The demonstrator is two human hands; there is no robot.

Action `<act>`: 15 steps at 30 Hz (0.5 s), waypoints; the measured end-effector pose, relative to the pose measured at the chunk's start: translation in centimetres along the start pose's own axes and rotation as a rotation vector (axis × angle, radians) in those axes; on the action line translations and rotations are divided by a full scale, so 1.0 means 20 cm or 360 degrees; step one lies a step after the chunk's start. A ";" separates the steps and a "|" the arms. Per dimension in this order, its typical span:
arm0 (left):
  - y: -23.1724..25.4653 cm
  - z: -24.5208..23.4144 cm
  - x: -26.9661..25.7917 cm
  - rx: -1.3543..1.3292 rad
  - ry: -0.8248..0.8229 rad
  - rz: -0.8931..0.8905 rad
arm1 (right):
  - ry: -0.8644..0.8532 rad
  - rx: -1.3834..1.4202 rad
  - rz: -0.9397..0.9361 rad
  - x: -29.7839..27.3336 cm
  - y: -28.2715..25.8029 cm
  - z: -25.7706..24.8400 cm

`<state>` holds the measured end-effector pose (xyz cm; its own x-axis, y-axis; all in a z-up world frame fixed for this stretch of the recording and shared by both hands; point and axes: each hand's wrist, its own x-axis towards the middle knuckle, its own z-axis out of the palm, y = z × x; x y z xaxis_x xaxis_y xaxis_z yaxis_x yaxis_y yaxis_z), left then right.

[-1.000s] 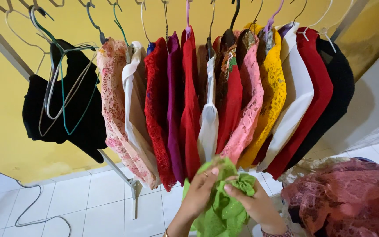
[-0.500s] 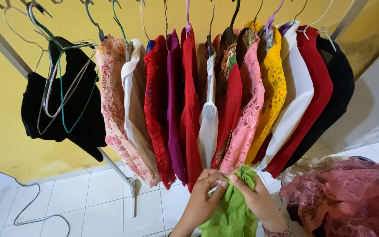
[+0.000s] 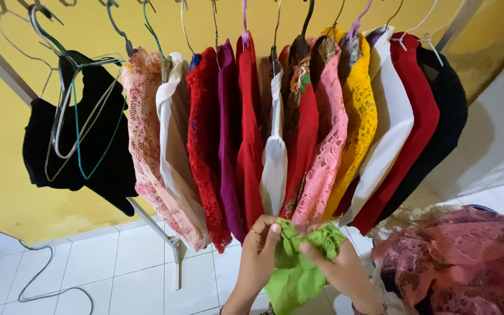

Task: Hanging various garments from a laundry basket onto a clothes rack using hangers.

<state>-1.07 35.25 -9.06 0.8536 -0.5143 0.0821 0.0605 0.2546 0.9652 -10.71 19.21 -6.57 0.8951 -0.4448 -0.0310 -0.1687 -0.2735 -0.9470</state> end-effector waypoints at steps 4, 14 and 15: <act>0.05 0.03 0.01 -0.0028 0.0134 0.0064 | -0.0044 -0.0196 -0.0096 -0.03 -0.06 0.00; 0.18 0.12 -0.05 0.0154 0.0031 -0.0181 | 0.0231 -0.0206 -0.0148 0.01 -0.01 0.04; 0.19 0.12 -0.05 0.0195 0.0059 -0.0188 | 0.0330 -0.0200 -0.0284 -0.01 -0.06 0.05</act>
<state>-3.00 34.72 -4.86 0.8628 -0.5038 -0.0407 0.0998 0.0910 0.9908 -10.20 20.51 -5.70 0.8141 -0.5413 0.2105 -0.0778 -0.4608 -0.8841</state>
